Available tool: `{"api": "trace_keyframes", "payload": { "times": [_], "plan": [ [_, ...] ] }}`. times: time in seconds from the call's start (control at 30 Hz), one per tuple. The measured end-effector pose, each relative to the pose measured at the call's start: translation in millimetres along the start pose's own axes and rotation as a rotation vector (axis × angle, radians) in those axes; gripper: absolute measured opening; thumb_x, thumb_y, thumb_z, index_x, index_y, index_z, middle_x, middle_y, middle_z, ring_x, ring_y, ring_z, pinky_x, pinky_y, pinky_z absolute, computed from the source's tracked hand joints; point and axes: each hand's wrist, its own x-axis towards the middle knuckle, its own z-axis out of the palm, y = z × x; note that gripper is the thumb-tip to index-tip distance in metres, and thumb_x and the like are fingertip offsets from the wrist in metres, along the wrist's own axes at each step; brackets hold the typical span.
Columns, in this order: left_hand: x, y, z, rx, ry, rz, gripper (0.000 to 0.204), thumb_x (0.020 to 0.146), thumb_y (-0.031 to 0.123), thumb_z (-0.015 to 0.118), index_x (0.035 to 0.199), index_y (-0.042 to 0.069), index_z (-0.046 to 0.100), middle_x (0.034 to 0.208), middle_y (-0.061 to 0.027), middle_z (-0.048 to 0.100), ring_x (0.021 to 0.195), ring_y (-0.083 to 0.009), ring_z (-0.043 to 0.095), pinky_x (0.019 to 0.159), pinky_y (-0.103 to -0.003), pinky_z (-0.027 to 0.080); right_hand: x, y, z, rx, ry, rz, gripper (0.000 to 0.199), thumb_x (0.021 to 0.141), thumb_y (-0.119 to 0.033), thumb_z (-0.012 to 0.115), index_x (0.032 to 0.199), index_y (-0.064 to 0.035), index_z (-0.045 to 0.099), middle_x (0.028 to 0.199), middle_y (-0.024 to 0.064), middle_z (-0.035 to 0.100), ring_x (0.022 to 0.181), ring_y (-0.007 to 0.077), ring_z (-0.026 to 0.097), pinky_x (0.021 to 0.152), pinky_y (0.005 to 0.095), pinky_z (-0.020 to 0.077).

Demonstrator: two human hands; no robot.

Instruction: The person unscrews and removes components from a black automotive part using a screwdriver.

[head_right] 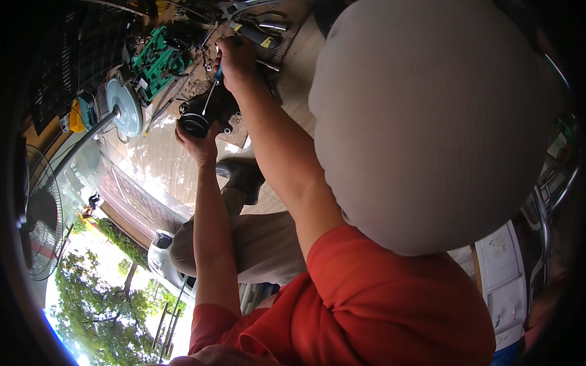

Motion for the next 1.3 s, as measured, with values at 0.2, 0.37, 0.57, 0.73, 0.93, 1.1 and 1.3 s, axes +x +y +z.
{"api": "trace_keyframes", "payload": {
  "times": [0.2, 0.37, 0.57, 0.73, 0.93, 1.1, 1.3],
  "plan": [
    [0.2, -0.7, -0.9, 0.010, -0.017, 0.002, 0.119, 0.061, 0.037, 0.095, 0.152, 0.005, 0.026, 0.148, -0.0269, 0.031, 0.136, -0.0456, 0.036, 0.110, -0.053, 0.037, 1.4, 2.0, -2.9, -0.022, -0.029, -0.021, 0.016, 0.083, -0.013, 0.069, 0.090, -0.0071, 0.056, 0.067, 0.0050, 0.053, 0.050, 0.0184, 0.053, 0.045, 0.0353, 0.0457],
    [-0.5, -3.8, -0.1, 0.012, -0.010, 0.020, 0.119, 0.062, 0.038, 0.095, 0.153, 0.005, 0.026, 0.148, -0.0269, 0.030, 0.136, -0.0457, 0.035, 0.110, -0.053, 0.037, 1.9, 3.5, -10.1, 0.005, -0.020, -0.056, 0.016, 0.083, -0.012, 0.069, 0.091, -0.0067, 0.056, 0.068, 0.0048, 0.054, 0.051, 0.0186, 0.054, 0.045, 0.0357, 0.0461],
    [-0.4, -3.3, -0.6, 0.011, -0.006, 0.015, 0.118, 0.063, 0.038, 0.095, 0.153, 0.005, 0.026, 0.148, -0.0271, 0.030, 0.136, -0.0458, 0.036, 0.110, -0.053, 0.036, -2.1, 5.2, -9.9, 0.024, -0.151, -0.072, 0.018, 0.085, -0.012, 0.071, 0.094, -0.0081, 0.056, 0.070, 0.0041, 0.055, 0.055, 0.0190, 0.056, 0.048, 0.0356, 0.0467],
    [2.0, -0.6, 1.1, 0.021, -0.012, -0.019, 0.120, 0.059, 0.039, 0.096, 0.152, 0.005, 0.028, 0.148, -0.0273, 0.031, 0.135, -0.0463, 0.037, 0.110, -0.054, 0.037, -3.9, 4.5, 3.3, 0.020, -0.251, -0.093, 0.023, 0.085, -0.014, 0.076, 0.086, -0.0064, 0.055, 0.066, 0.0050, 0.057, 0.050, 0.0178, 0.055, 0.045, 0.0337, 0.0443],
    [2.6, 9.6, -4.0, 0.082, -0.036, -0.063, 0.122, 0.060, 0.041, 0.096, 0.152, 0.004, 0.025, 0.146, -0.0295, 0.032, 0.134, -0.0470, 0.037, 0.109, -0.053, 0.037, -10.9, 1.1, -4.1, 0.088, -0.328, 0.024, 0.027, 0.085, -0.021, 0.079, 0.083, -0.0091, 0.055, 0.066, 0.0033, 0.056, 0.053, 0.0170, 0.055, 0.047, 0.0332, 0.0447],
    [4.8, 20.8, -4.3, 0.120, -0.045, -0.105, 0.124, 0.058, 0.043, 0.096, 0.153, 0.004, 0.025, 0.146, -0.0304, 0.032, 0.133, -0.0479, 0.038, 0.108, -0.053, 0.039, -4.6, 0.9, -5.0, 0.104, -0.422, 0.123, 0.028, 0.086, -0.023, 0.080, 0.085, -0.0126, 0.055, 0.067, -0.0002, 0.051, 0.056, 0.0147, 0.050, 0.052, 0.0336, 0.0427],
    [6.2, 14.6, -2.9, 0.105, -0.028, -0.099, 0.123, 0.060, 0.043, 0.095, 0.153, 0.003, 0.026, 0.145, -0.0307, 0.032, 0.132, -0.0484, 0.040, 0.107, -0.053, 0.040, 3.4, 15.8, -11.8, 0.121, -0.250, 0.060, 0.029, 0.089, -0.030, 0.078, 0.086, -0.0141, 0.054, 0.068, -0.0018, 0.048, 0.056, 0.0132, 0.048, 0.053, 0.0324, 0.0420]
  ]
}}
